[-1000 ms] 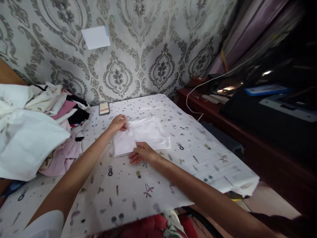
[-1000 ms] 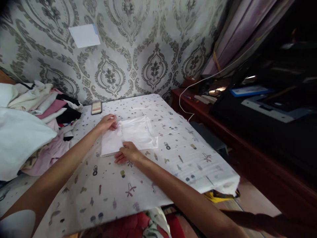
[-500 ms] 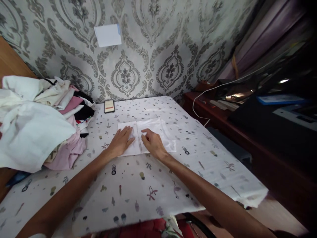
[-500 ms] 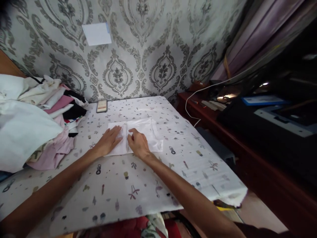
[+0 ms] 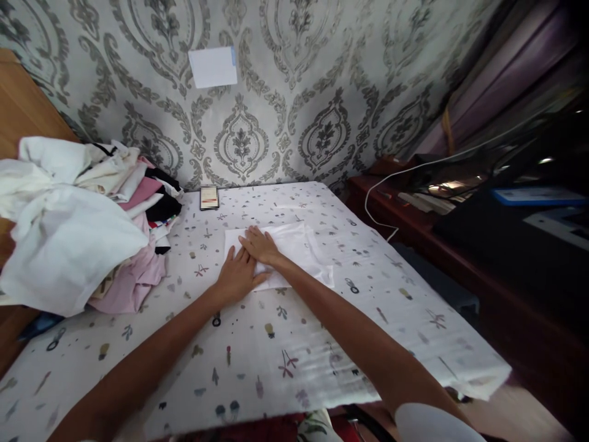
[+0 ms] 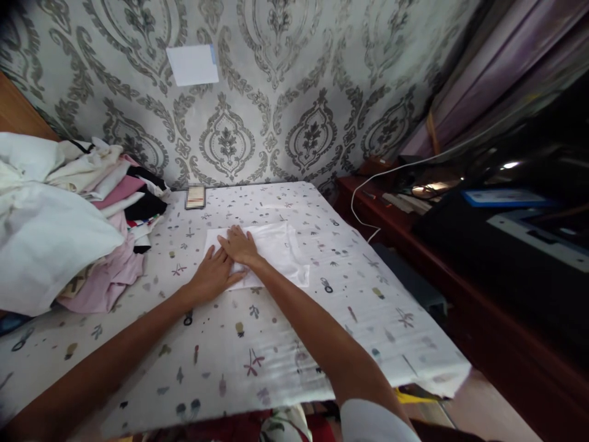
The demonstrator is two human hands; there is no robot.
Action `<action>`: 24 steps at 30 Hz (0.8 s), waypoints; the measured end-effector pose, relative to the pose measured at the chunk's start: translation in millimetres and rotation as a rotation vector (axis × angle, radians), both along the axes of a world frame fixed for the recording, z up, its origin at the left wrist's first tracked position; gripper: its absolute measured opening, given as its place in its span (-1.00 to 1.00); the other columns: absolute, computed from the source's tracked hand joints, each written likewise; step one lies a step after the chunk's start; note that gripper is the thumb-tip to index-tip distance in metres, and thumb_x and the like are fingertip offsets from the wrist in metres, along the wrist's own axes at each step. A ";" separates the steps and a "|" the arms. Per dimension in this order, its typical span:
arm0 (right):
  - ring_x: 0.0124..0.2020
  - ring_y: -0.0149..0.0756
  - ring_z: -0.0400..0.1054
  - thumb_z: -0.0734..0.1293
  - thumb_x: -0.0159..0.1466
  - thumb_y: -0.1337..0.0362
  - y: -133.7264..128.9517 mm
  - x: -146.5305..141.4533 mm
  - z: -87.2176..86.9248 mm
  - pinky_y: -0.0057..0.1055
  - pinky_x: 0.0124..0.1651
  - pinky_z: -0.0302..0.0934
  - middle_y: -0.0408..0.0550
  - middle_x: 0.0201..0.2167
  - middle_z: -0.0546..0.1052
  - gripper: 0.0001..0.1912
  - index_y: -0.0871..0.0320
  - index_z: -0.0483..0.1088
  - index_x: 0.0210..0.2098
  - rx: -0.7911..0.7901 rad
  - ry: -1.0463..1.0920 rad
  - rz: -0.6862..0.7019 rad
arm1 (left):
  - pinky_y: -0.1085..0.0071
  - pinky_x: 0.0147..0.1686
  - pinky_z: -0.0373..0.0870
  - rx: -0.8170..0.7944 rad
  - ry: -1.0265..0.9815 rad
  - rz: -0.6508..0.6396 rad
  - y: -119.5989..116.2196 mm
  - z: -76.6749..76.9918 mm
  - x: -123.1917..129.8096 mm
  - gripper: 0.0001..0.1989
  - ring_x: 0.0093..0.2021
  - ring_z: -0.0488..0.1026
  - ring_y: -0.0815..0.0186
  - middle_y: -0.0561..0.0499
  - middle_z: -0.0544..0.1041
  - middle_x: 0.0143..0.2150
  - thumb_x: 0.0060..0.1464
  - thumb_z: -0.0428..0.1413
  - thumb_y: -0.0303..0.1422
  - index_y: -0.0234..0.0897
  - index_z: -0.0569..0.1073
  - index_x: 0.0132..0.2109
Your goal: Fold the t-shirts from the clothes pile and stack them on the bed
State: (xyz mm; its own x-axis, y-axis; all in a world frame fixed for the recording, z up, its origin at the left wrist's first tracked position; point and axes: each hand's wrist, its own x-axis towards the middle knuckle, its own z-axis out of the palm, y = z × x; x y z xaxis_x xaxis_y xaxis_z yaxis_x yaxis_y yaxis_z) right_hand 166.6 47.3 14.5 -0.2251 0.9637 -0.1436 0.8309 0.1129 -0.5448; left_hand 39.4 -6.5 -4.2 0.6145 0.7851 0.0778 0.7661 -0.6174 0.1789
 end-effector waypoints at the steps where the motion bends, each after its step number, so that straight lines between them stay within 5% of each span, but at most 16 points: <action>1: 0.52 -0.22 -0.35 -0.01 0.49 -0.01 2.2 0.4 -1.8 -0.10 0.47 -0.45 0.11 0.50 -0.07 -0.33 0.27 0.05 0.43 -0.010 0.019 -0.003 | -0.15 0.41 -0.18 0.008 0.001 -0.022 -6.9 0.2 1.1 -0.21 0.47 -0.02 -0.05 -0.32 0.13 0.45 0.32 -0.25 0.13 -0.34 0.07 0.45; 5: 0.50 -0.16 -0.22 0.16 0.44 0.03 11.3 3.6 -7.0 -0.09 0.47 -0.41 0.08 0.46 0.07 -0.43 0.18 0.27 0.33 -0.008 0.232 -0.078 | -0.06 0.42 -0.12 -0.003 0.016 -0.213 -40.5 4.0 1.8 -0.21 0.49 -0.06 0.00 -0.32 0.07 0.48 0.34 -0.25 0.11 -0.41 0.08 0.44; 8: 0.44 -0.14 0.03 0.17 0.43 0.02 11.0 13.1 -7.9 -0.11 0.45 -0.20 0.05 0.37 0.27 -0.49 0.15 0.41 0.22 0.028 0.384 -0.155 | 0.10 0.41 0.02 -0.062 -0.108 -0.278 -47.0 12.4 -13.5 -0.36 0.48 -0.01 0.12 -0.15 0.09 0.49 0.38 -0.22 0.03 -0.25 0.16 0.41; 12: 0.31 -0.15 0.25 0.10 0.43 -0.05 -4.5 29.6 -10.7 -0.15 0.36 0.06 0.01 0.23 0.46 -0.46 0.13 0.50 0.10 0.170 0.719 -0.344 | 0.12 0.24 0.29 -0.102 -0.460 0.167 -15.7 24.0 -52.0 -0.53 0.28 0.33 0.10 -0.21 0.37 0.29 0.31 -0.04 -0.17 -0.24 0.29 0.27; 16: 0.33 -0.13 0.23 0.20 0.37 -0.07 -18.6 35.8 -19.3 -0.15 0.37 0.06 0.06 0.27 0.42 -0.49 0.14 0.51 0.07 0.136 1.149 -0.481 | 0.39 -0.32 0.44 -0.449 -0.654 0.613 18.9 32.1 -70.4 -0.54 -0.13 0.54 0.20 -0.15 0.52 -0.03 0.13 0.14 -0.27 -0.29 0.31 0.15; 21: 0.33 -0.16 0.23 0.19 0.39 -0.01 -19.3 38.3 -26.9 -0.14 0.38 0.08 0.07 0.31 0.36 -0.53 0.12 0.46 0.09 0.020 1.440 -0.573 | 0.55 -0.68 -0.06 -0.736 -0.749 0.730 28.8 40.4 -56.2 -0.73 -0.61 0.32 0.42 0.11 0.41 -0.54 -0.09 0.27 -0.32 -0.29 0.41 -0.24; 24: 0.36 -0.18 0.18 0.17 0.41 0.01 -18.8 41.2 -25.7 -0.16 0.38 0.07 0.08 0.32 0.34 -0.55 0.13 0.44 0.09 -0.055 1.568 -0.572 | 0.56 -0.68 -0.08 -0.757 -0.752 0.678 31.1 50.0 -46.3 -0.75 -0.68 0.20 0.46 0.19 0.28 -0.66 -0.22 0.31 -0.32 -0.28 0.39 -0.41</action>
State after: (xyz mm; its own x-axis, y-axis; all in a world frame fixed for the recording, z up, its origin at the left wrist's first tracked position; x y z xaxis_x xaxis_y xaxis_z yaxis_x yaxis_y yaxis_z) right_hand 207.8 28.6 -11.2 0.1820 0.9687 -0.1687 -0.5624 -0.0382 -0.8260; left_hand -6.9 24.7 45.7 0.0717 0.9249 -0.3734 0.4434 0.3057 0.8425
